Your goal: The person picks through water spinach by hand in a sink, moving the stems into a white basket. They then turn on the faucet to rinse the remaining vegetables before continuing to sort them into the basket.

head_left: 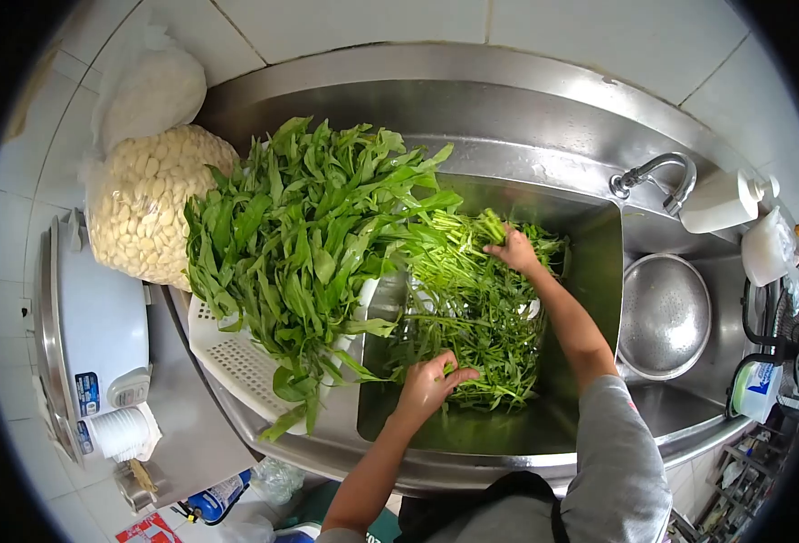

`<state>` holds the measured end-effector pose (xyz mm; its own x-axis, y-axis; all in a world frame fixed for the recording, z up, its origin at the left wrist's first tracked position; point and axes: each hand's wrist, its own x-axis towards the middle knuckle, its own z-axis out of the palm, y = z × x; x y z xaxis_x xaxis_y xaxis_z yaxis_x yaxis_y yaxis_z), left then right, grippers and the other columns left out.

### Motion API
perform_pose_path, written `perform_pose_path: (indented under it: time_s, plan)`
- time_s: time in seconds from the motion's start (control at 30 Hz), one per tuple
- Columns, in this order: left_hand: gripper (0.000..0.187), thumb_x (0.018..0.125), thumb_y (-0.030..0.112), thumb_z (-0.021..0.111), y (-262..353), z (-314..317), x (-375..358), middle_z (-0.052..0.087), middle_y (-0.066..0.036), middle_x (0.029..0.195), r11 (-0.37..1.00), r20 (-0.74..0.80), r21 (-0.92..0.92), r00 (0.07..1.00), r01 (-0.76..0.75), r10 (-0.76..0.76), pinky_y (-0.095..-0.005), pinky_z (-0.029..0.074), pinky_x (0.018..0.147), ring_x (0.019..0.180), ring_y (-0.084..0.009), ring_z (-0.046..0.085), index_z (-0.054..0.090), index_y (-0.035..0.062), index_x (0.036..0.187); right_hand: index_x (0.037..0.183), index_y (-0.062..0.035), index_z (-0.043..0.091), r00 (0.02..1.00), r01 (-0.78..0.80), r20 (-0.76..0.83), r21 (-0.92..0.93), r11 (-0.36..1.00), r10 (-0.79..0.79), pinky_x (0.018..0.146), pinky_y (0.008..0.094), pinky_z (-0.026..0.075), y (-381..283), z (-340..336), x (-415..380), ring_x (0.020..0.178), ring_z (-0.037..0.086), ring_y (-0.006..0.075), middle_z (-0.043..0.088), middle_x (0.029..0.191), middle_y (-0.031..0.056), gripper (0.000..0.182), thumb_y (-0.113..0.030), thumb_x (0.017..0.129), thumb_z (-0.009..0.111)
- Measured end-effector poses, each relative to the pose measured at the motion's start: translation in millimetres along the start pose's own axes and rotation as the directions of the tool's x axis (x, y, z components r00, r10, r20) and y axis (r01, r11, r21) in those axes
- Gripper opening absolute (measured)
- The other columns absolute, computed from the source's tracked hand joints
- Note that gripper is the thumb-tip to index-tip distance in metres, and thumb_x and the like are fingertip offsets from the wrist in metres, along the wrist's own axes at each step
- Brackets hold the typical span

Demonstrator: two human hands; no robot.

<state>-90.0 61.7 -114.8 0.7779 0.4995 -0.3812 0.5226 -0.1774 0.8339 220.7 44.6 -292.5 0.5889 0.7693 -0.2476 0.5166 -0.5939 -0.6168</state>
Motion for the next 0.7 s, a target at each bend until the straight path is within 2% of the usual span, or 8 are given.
perform_pose_path:
  time_s: [0.13, 0.33, 0.4, 0.47, 0.6, 0.63, 0.67, 0.7]
  plan:
    - [0.039, 0.075, 0.039, 0.069, 5, 1, -2, 0.05, -0.008, 0.045, 0.999, 0.028, 0.053, 1.0, -0.01, 0.009, -0.0288, 0.035, 0.042, 0.04, -0.013, 0.045, 0.052, 0.0045, 0.068, 0.107, -0.0102, 0.053, 0.997, 0.036, 0.079, -0.413, 0.91, -0.003, 0.075, 0.0417, 0.049, -35, 33, -10, 0.091, 0.058, 0.0326, 0.053, 0.106, 0.0142, 0.054, -0.034, 0.064, 0.075]
    - [0.038, 0.076, 0.036, 0.068, 9, -2, -4, 0.05, -0.01, 0.047, 0.99, 0.012, 0.121, 0.997, -0.073, 0.073, -0.0311, 0.035, 0.043, 0.04, -0.016, 0.042, 0.051, 0.0034, 0.068, 0.096, -0.0079, 0.052, 0.995, 0.04, -0.07, -0.415, 0.909, -0.076, 0.076, 0.0419, 0.048, -22, 38, -8, 0.094, 0.056, 0.031, 0.051, 0.107, 0.0129, 0.035, -0.021, 0.068, 0.069]
    - [0.037, 0.077, 0.035, 0.067, 12, -2, -4, 0.051, -0.01, 0.048, 0.988, 0.003, 0.127, 0.996, -0.09, 0.09, -0.0314, 0.035, 0.043, 0.04, -0.0163, 0.041, 0.051, 0.0034, 0.068, 0.097, -0.0077, 0.055, 0.99, -0.042, 0.105, -0.396, 0.917, 0.09, 0.079, 0.0412, 0.048, -23, 21, -5, 0.096, 0.055, 0.0304, 0.055, 0.104, 0.0155, 0.039, -0.028, 0.067, 0.068]
    - [0.048, 0.073, 0.047, 0.066, 9, -2, -4, 0.039, -0.012, 0.046, 0.996, 0.022, 0.078, 0.999, -0.045, 0.043, -0.0357, 0.034, 0.045, 0.042, -0.0237, 0.038, 0.047, 0.0024, 0.069, 0.101, -0.0067, 0.059, 0.983, -0.161, 0.015, -0.403, 0.901, 0.182, 0.079, 0.0389, 0.048, -23, 10, -2, 0.092, 0.058, 0.03, 0.061, 0.093, 0.0176, 0.046, -0.038, 0.069, 0.066]
    - [0.042, 0.074, 0.04, 0.069, 11, -5, -3, 0.043, -0.007, 0.05, 0.994, 0.005, -0.007, 0.994, -0.113, 0.113, -0.0309, 0.036, 0.046, 0.046, -0.0136, 0.04, 0.049, 0.0032, 0.07, 0.092, 0.0023, 0.063, 0.978, -0.127, 0.155, -0.105, 0.986, 0.143, 0.076, 0.0374, 0.048, -15, -56, 0, 0.085, 0.061, 0.0298, 0.063, 0.09, 0.0211, 0.047, -0.039, 0.07, 0.067]
    - [0.04, 0.075, 0.037, 0.069, 10, -3, -4, 0.045, -0.004, 0.055, 0.993, 0.012, -0.059, 0.994, -0.105, 0.106, -0.0287, 0.037, 0.049, 0.051, -0.0114, 0.041, 0.049, 0.0037, 0.069, 0.096, 0.0028, 0.062, 0.981, -0.02, 0.194, 0.052, 0.998, 0.01, 0.076, 0.0347, 0.047, -26, -86, -11, 0.084, 0.061, 0.0275, 0.064, 0.09, 0.0199, 0.049, -0.038, 0.07, 0.069]
    - [0.037, 0.077, 0.034, 0.07, 8, -1, -2, 0.047, -0.002, 0.061, 0.989, 0.019, -0.111, 0.994, -0.102, 0.105, -0.0264, 0.038, 0.052, 0.056, -0.0092, 0.042, 0.048, 0.0042, 0.069, 0.094, -0.0048, 0.065, 0.982, -0.079, 0.179, 0.101, 0.992, 0.06, 0.075, 0.0298, 0.046, -39, -114, -23, 0.078, 0.059, 0.0142, 0.066, 0.084, 0.006, 0.025, -0.02, 0.074, 0.068]
    - [0.037, 0.077, 0.035, 0.069, 2, 2, 0, 0.052, -0.003, 0.061, 0.985, -0.021, -0.083, 0.989, -0.149, 0.148, -0.027, 0.039, 0.048, 0.053, -0.0102, 0.045, 0.048, 0.0045, 0.071, 0.096, -0.0029, 0.064, 0.988, -0.061, 0.15, 0.219, 0.974, 0.028, 0.077, 0.0303, 0.045, -44, -136, -31, 0.082, 0.059, 0.0168, 0.065, 0.088, 0.0093, 0.033, -0.025, 0.072, 0.07]
